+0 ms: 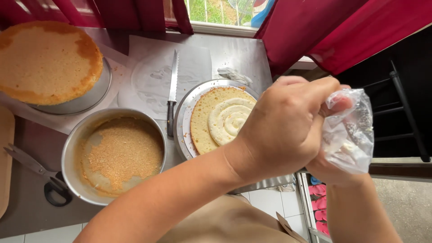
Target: The person pipes cream from a plastic piping bag in a spiral onto a round sponge cake layer, then spreads the cream evenly over the top with a spatula. They refill the piping bag with cream from a mixing bowl using a spatula, pipe more cream onto a second cake layer, and spread it smooth with the spatula.
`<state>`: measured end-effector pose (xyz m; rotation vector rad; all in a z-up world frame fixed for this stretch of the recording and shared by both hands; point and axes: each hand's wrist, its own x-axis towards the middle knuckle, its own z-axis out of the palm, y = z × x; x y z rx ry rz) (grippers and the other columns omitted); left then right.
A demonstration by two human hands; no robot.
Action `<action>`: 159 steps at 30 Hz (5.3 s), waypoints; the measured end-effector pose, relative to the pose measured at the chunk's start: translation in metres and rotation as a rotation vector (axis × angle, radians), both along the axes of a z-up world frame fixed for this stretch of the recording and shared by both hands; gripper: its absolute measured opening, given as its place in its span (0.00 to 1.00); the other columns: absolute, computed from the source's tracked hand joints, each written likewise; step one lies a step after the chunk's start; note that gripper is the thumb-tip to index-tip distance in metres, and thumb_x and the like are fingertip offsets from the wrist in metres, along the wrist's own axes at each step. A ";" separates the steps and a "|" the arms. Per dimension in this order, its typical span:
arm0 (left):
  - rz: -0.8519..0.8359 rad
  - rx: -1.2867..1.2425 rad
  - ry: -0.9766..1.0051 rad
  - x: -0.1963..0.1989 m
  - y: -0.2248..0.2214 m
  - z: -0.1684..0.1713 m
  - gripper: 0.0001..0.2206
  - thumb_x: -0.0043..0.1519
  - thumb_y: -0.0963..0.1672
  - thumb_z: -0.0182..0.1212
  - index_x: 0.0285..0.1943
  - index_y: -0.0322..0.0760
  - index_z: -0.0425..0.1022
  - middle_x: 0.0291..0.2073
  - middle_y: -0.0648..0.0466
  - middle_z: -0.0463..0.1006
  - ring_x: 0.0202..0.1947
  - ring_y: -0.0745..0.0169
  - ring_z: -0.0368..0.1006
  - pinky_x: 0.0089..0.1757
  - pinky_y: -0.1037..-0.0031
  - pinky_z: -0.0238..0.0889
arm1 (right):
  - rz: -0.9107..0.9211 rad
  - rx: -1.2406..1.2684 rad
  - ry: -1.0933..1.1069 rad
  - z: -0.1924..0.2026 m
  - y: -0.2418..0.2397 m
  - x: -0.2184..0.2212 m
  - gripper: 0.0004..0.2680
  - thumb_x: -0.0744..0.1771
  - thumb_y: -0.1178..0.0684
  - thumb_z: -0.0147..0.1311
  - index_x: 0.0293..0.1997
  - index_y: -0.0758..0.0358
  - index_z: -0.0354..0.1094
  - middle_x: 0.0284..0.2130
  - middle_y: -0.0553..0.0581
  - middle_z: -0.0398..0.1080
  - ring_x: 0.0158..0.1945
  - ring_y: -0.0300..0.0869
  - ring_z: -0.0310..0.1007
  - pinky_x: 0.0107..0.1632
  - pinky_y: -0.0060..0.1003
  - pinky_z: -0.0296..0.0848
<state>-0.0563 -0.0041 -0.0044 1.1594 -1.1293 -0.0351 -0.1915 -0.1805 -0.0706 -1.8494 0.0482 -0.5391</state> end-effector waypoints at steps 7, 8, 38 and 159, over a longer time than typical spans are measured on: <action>0.172 -0.064 0.016 -0.010 -0.004 0.002 0.05 0.59 0.35 0.52 0.39 0.35 0.68 0.25 0.48 0.76 0.31 0.49 0.75 0.47 0.68 0.68 | 0.097 -0.126 0.029 0.013 0.032 0.027 0.11 0.72 0.55 0.54 0.60 0.63 0.63 0.53 0.53 0.69 0.60 0.37 0.67 0.65 0.34 0.66; 0.233 -0.034 0.010 -0.012 -0.003 0.004 0.05 0.59 0.36 0.54 0.41 0.35 0.70 0.23 0.47 0.74 0.30 0.48 0.74 0.47 0.67 0.70 | 0.113 -0.144 0.035 0.014 0.034 0.030 0.11 0.72 0.55 0.54 0.60 0.63 0.64 0.54 0.53 0.70 0.61 0.38 0.66 0.66 0.35 0.66; -0.035 -0.127 0.025 0.013 -0.056 -0.001 0.03 0.65 0.39 0.52 0.44 0.33 0.69 0.33 0.48 0.77 0.33 0.56 0.76 0.41 0.70 0.71 | 0.215 0.069 -0.003 -0.074 0.007 0.004 0.08 0.70 0.57 0.58 0.55 0.63 0.67 0.53 0.57 0.69 0.58 0.45 0.70 0.61 0.42 0.70; 0.110 0.165 0.421 0.134 -0.031 -0.098 0.17 0.73 0.46 0.46 0.34 0.31 0.70 0.24 0.56 0.83 0.28 0.66 0.82 0.38 0.73 0.76 | 0.287 -0.053 0.040 -0.114 -0.008 0.194 0.15 0.74 0.61 0.38 0.72 0.71 0.51 0.66 0.54 0.56 0.70 0.37 0.56 0.73 0.31 0.56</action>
